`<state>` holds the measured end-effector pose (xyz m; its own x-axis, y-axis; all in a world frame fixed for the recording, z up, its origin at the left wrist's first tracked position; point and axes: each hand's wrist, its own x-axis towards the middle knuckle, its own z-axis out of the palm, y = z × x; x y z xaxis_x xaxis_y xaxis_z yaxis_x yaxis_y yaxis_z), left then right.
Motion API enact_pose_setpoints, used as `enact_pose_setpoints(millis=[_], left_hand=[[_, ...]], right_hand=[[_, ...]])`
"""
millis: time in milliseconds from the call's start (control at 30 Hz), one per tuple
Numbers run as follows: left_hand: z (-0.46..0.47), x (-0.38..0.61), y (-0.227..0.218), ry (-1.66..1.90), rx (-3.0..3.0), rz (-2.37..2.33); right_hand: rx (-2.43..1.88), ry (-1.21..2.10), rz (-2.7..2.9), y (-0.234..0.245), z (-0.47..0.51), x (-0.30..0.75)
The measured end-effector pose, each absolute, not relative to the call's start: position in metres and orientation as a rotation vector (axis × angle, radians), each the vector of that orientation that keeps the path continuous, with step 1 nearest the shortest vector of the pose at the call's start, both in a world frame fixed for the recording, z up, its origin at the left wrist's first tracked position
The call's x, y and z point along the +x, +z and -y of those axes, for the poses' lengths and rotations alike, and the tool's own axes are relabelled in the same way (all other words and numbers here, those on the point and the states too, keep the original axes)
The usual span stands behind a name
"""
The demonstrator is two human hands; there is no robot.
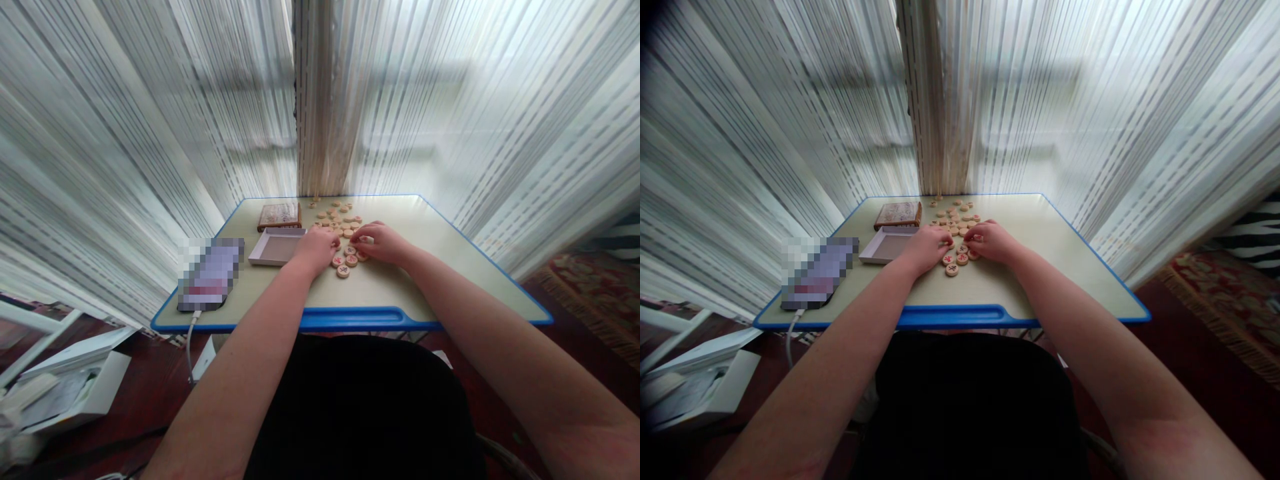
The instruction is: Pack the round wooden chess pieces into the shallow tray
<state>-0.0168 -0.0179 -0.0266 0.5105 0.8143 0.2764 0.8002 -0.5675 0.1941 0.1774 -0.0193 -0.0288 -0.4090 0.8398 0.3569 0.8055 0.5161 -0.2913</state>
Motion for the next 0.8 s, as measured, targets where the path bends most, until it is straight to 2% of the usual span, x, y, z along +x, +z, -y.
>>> enact_pose_setpoints(millis=[500, 800], left_hand=[[0.0185, -0.0162, -0.0247, 0.513, 2.707, -1.431], [0.0203, -0.0151, -0.0233, 0.521, 2.7, -1.439]], right_hand=[[-1.468, 0.172, 2.143, -0.0307, 0.0192, 0.1755], [-1.394, 0.069, 2.199, -0.0347, 0.0129, 0.1774]])
